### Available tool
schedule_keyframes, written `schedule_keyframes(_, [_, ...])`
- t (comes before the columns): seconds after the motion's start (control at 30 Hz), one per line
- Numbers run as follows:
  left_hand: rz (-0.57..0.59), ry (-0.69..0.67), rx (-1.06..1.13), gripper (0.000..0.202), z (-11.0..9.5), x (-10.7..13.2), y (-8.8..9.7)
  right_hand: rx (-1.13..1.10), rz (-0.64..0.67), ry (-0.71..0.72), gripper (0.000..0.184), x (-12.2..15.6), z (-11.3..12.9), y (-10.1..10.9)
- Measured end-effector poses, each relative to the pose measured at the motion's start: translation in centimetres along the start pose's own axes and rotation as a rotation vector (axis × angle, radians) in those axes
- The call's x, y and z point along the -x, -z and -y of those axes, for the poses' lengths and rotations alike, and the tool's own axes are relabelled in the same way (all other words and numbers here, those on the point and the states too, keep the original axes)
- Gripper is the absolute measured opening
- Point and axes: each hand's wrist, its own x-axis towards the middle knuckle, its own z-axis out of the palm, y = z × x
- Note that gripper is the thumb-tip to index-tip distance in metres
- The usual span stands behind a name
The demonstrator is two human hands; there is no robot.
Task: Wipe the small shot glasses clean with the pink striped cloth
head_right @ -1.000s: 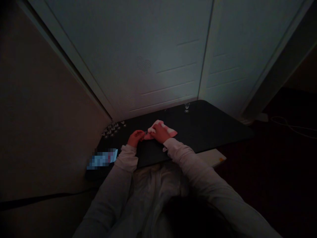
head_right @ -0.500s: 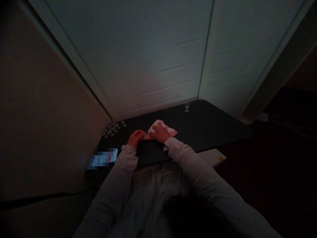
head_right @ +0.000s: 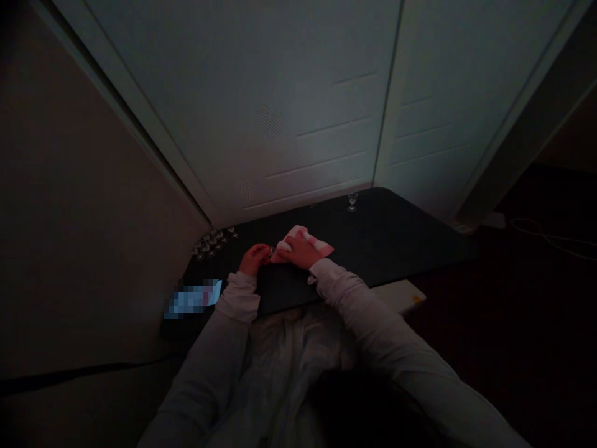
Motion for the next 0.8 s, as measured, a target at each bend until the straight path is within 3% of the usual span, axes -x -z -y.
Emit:
schedule_keyframes(0.23, [0.011, -0.020, -0.022, 0.030, -0.10, 0.11, -0.12, 0.051, 0.033, 0.078, 0.028, -0.09, -0.20, 0.18])
schedule_keyframes(0.57, [0.022, -0.050, -0.050, 0.031, -0.38, 0.44, -0.26, 0.144, -0.004, 0.007, 0.030, -0.09, -0.08, 0.09])
schedule_keyframes(0.8, [0.022, -0.047, -0.075, 0.032, -0.06, 0.24, -0.10, 0.288, 0.059, 0.169, 0.021, 0.07, 0.01, 0.52])
